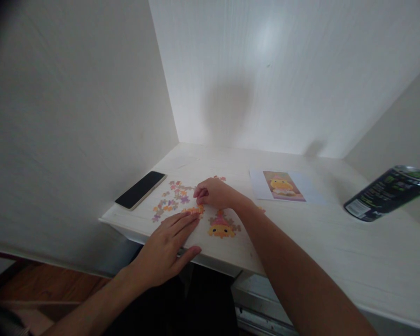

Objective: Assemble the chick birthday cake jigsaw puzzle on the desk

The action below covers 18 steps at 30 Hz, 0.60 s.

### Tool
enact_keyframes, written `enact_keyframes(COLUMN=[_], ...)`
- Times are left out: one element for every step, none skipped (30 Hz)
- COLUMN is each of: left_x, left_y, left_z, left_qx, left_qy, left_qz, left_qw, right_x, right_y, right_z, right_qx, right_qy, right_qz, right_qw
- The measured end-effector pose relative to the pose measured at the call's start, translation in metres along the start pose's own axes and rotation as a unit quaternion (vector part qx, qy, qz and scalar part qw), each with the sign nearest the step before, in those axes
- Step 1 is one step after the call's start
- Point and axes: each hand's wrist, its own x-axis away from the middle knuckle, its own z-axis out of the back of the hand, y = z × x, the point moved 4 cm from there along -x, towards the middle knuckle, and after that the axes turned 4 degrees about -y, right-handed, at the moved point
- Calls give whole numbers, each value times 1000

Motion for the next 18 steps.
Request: enact_keyframes(left_x=[0, 1, 1, 0, 0, 0, 0, -1, -1, -1, -1, -1, -1, -1, 0, 0, -1, -2], left_y=[0, 0, 0, 0, 0, 0, 0, 0, 0, 0, 0, 0, 1, 2, 2, 3, 2, 1], left_z=[0, 0, 0, 0, 1, 1, 1, 1, 0, 0, 0, 0, 0, 0, 0, 1, 2, 4], left_qx=[0, 0, 1, 3, 6, 9, 13, 16, 19, 22, 24, 25, 27, 29, 33, 38, 46, 56], left_qy=[0, -2, -3, -4, -2, -1, 0, 1, 2, 1, 0, -2, -3, -5, -7, -9, -11, -13], left_qz=[-2, -3, -3, -3, -3, -2, -1, 1, 2, 3, 5, 5, 6, 6, 6, 6, 6, 7], left_qw=[1000, 1000, 1000, 1000, 1000, 1000, 1000, 1000, 1000, 1000, 1000, 1000, 1000, 1000, 999, 999, 999, 998], right_x=[0, 0, 1, 1, 2, 2, 2, 3, 3, 3, 3, 4, 4, 4, 4, 4, 4, 4], right_y=[-1, -1, -2, -4, -5, -5, -6, -7, -7, -8, -9, -9, -9, -10, -9, -9, -9, -9], right_z=[0, -1, -1, -1, -2, -2, -3, -4, -4, -4, -4, -4, -4, -4, -3, -3, -3, -2], right_qx=[4, 9, 16, 25, 32, 37, 41, 46, 51, 58, 65, 73, 78, 80, 82, 83, 85, 89], right_qy=[-3, -8, -14, -19, -22, -26, -29, -33, -37, -40, -42, -42, -41, -41, -43, -45, -46, -47], right_qz=[6, 12, 20, 27, 32, 32, 28, 21, 13, 6, -1, -7, -12, -18, -22, -25, -27, -29], right_qw=[1000, 1000, 1000, 999, 999, 998, 998, 998, 998, 997, 997, 996, 996, 996, 996, 995, 995, 995])
